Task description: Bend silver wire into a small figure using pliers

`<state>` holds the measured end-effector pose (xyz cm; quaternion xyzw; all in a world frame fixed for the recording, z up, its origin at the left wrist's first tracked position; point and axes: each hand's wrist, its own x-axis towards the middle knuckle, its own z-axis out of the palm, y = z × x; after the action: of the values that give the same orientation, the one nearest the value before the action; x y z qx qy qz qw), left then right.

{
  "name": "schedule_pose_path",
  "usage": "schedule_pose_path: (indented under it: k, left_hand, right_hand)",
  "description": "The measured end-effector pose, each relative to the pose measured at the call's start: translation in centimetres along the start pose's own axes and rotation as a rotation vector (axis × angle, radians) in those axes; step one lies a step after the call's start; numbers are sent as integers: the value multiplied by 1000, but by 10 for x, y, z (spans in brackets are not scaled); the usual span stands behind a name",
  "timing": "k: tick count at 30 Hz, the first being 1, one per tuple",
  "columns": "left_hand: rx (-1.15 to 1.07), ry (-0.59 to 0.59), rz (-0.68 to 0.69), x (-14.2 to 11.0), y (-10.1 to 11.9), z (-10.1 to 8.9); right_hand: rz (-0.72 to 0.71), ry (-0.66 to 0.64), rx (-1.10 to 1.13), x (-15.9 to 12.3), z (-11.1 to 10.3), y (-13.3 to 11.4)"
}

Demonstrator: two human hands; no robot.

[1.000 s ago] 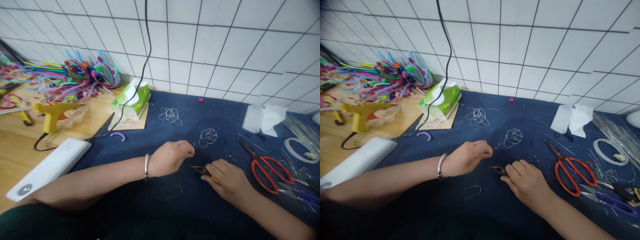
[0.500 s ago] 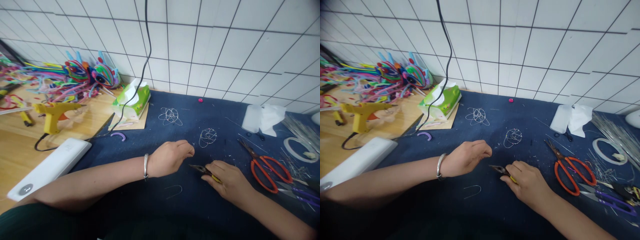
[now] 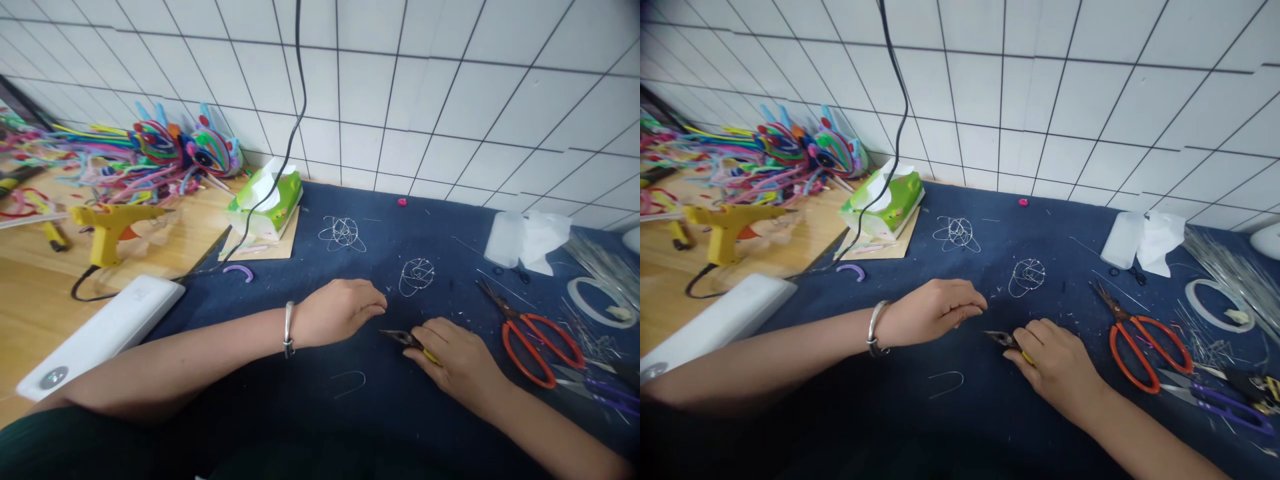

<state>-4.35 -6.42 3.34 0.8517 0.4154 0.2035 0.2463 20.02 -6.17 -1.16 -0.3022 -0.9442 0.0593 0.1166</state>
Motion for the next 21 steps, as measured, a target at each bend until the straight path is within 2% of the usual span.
schedule_pose_path:
  k: [8, 16, 21]
  left_hand:
    - [-12, -34, 29, -2, 1, -2]
    - [-48, 57, 29, -1, 0, 4]
    - [-63, 71, 33, -2, 1, 6]
  right_hand:
    - [-5, 16, -20, 0, 0, 0]
    - [15, 13, 44, 1, -2, -1]
    - [22, 15, 70, 0, -3, -2]
